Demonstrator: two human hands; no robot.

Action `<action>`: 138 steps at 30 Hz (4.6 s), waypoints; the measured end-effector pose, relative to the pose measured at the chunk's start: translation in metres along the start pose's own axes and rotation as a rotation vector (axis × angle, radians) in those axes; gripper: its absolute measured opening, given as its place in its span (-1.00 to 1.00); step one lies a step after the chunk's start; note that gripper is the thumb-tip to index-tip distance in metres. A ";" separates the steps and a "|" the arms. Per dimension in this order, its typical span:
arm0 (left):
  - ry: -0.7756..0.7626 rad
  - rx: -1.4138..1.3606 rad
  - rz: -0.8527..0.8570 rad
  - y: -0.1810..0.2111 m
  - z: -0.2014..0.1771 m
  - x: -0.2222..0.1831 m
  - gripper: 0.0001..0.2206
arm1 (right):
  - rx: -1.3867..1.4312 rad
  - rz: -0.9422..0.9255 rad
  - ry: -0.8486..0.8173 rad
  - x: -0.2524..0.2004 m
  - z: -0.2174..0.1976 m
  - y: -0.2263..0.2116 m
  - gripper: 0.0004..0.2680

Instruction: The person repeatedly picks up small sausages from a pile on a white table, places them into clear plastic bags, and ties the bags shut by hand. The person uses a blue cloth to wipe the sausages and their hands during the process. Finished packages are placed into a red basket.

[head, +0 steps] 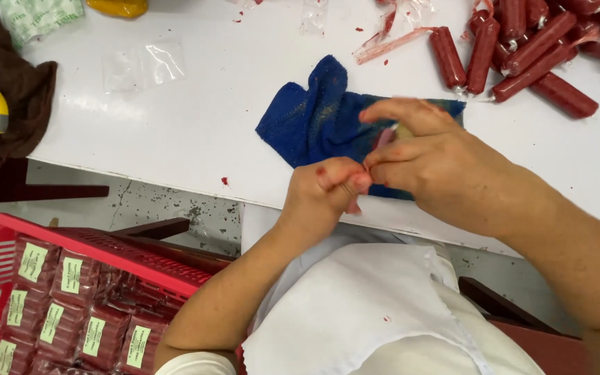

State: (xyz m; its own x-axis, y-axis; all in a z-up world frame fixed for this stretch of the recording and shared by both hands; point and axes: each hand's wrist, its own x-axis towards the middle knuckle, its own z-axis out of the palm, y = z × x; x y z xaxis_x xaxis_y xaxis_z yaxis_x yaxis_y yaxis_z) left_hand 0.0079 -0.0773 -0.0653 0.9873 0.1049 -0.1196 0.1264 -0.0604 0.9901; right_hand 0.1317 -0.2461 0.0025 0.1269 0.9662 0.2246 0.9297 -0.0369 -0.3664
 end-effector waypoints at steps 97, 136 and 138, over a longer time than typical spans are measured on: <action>0.013 -0.303 -0.001 0.020 -0.145 0.019 -0.09 | -0.637 -0.615 0.051 0.170 0.044 0.038 -0.65; -0.211 -0.914 -0.601 -0.062 -0.034 -0.062 -0.84 | 0.080 -0.324 -0.079 0.012 0.102 0.020 -0.83; -0.348 -0.224 -0.226 -0.049 -0.055 -0.056 -0.74 | 0.492 -0.209 -0.051 0.008 0.064 0.019 -0.80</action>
State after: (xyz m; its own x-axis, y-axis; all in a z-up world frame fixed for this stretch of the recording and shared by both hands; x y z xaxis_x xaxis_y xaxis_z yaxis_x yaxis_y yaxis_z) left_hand -0.0585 -0.0252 -0.1034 0.9159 -0.2506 -0.3136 0.3558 0.1453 0.9232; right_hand 0.1280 -0.2232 -0.0601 -0.0720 0.9516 0.2987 0.6601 0.2700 -0.7010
